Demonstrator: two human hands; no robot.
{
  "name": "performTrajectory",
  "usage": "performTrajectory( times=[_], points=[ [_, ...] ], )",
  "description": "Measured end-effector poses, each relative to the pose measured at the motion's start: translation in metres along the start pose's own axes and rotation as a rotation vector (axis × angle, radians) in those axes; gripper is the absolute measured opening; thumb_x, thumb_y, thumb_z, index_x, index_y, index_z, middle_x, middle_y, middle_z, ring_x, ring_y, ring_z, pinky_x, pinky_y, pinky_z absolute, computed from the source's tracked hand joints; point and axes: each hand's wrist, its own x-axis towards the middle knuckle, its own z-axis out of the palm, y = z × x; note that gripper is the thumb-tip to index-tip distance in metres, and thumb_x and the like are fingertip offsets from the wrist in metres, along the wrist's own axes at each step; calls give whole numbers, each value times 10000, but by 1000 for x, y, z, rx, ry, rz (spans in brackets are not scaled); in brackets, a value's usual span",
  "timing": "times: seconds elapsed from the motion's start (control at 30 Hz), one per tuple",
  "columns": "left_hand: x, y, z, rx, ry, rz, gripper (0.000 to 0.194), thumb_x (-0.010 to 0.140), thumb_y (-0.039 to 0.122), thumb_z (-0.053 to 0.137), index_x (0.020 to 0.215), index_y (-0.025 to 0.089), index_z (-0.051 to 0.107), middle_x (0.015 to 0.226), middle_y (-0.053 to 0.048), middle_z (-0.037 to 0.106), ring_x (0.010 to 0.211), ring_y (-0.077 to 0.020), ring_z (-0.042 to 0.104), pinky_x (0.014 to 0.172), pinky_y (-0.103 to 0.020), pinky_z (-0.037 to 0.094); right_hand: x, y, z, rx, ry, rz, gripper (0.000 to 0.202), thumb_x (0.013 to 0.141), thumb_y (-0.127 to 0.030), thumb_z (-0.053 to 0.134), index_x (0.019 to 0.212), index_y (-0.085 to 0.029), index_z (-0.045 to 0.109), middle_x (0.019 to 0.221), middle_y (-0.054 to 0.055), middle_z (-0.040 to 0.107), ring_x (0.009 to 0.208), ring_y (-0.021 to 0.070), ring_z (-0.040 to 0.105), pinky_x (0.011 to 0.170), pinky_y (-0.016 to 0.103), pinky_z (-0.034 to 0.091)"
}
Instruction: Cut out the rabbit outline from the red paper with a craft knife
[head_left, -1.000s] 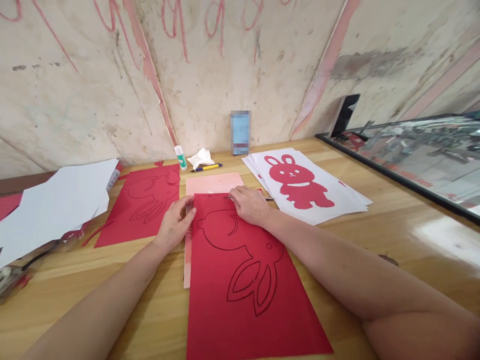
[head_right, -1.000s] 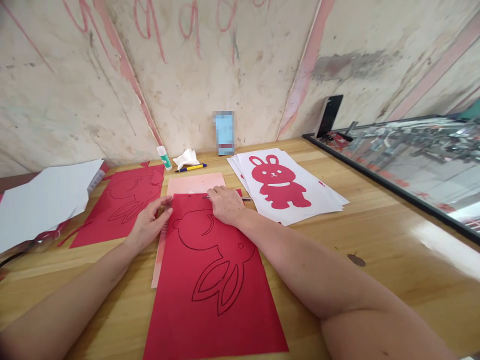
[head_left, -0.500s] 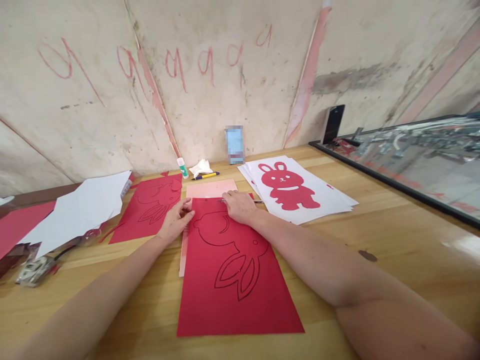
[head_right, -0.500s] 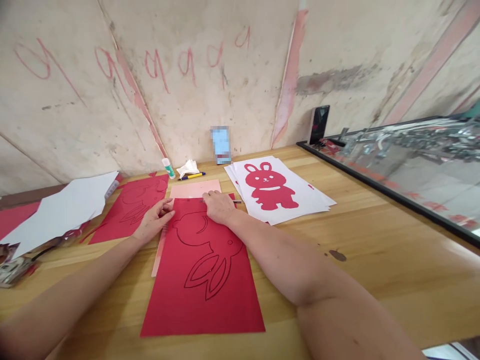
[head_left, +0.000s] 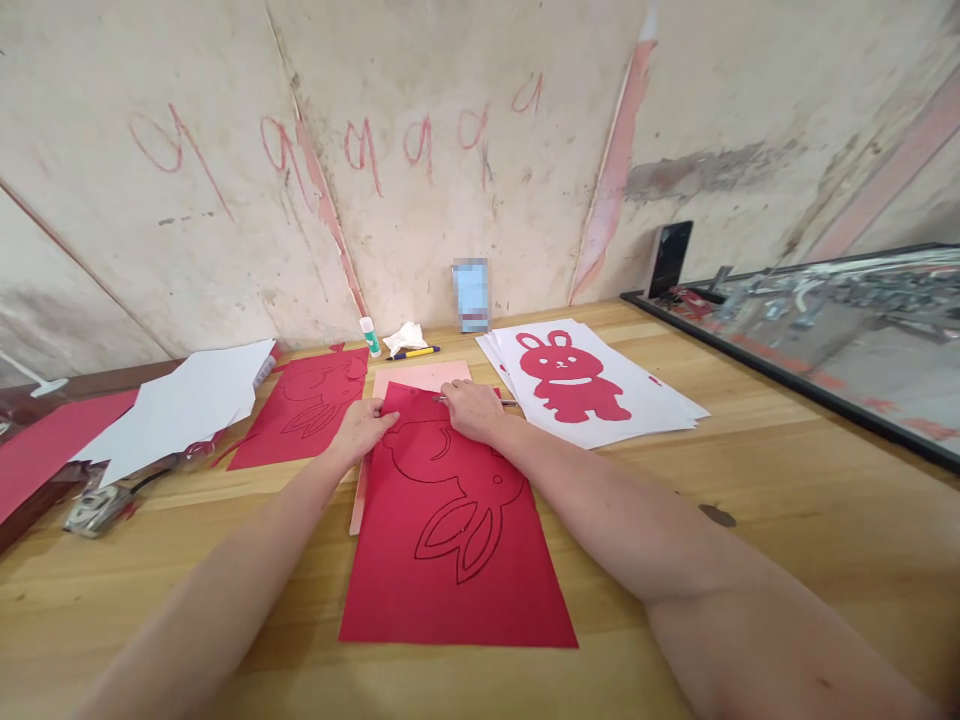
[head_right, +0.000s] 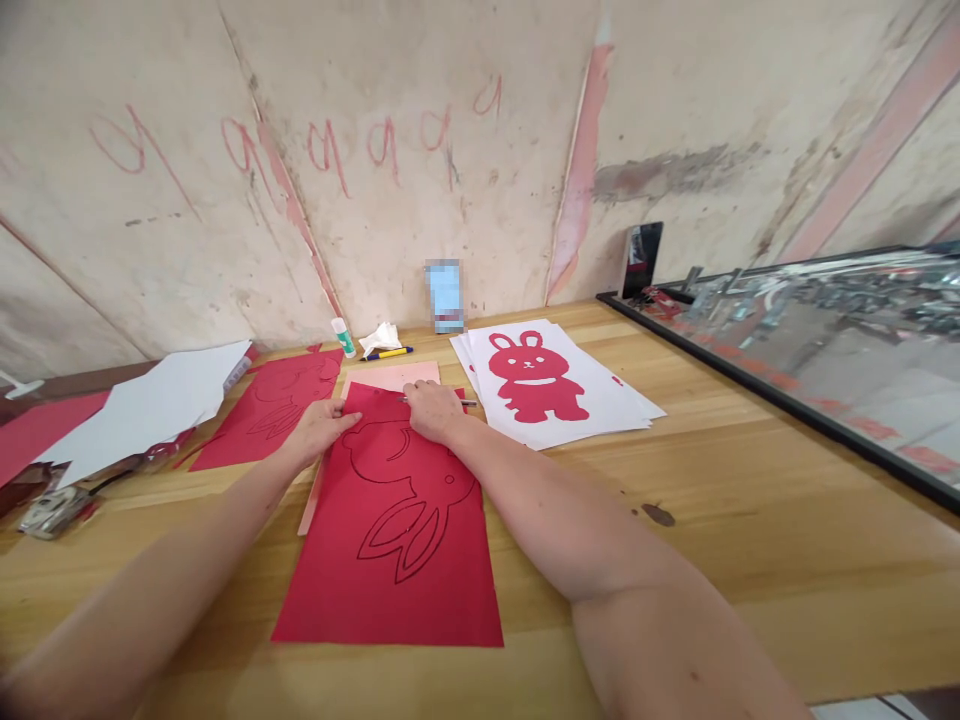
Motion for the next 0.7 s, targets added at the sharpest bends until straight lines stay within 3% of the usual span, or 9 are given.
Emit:
performTrajectory(
  times=[0.2, 0.33, 0.53, 0.7],
  points=[
    [-18, 5, -7, -193, 29, -47, 291, 518, 320, 780, 732, 156, 672, 664, -35, 692, 629, -212, 655, 644, -328, 520, 2, 13, -12, 41, 117, 114, 293, 931, -231, 310, 1057, -187, 571, 1075, 98, 640, 986, 201, 559, 731, 286, 384],
    [-33, 0, -24, -283, 171, -80, 295, 520, 300, 785, 749, 154, 670, 702, -45, 703, 617, -188, 653, 582, -283, 505, 6, 21, -13, 86, 179, 214, 299, 940, -258, 289, 1051, -203, 561, 1062, 76, 651, 933, 197, 581, 682, 281, 370],
    [-52, -11, -41, -390, 404, -120, 203, 548, 237, 751, 665, 155, 606, 502, 37, 590, 353, -69, 451, 357, -171, 280, 9, 21, -7, 161, 161, 244, 268, 916, -258, 337, 992, -205, 589, 1035, 67, 671, 916, 204, 590, 664, 283, 350],
    [-71, -8, -35, -522, 452, -117, 233, 528, 207, 752, 687, 149, 591, 635, 0, 647, 502, -118, 566, 483, -230, 445, 9, 20, -5, 231, 110, 254, 274, 905, -299, 352, 939, -213, 609, 958, 65, 684, 846, 201, 600, 618, 276, 337]
  ],
)
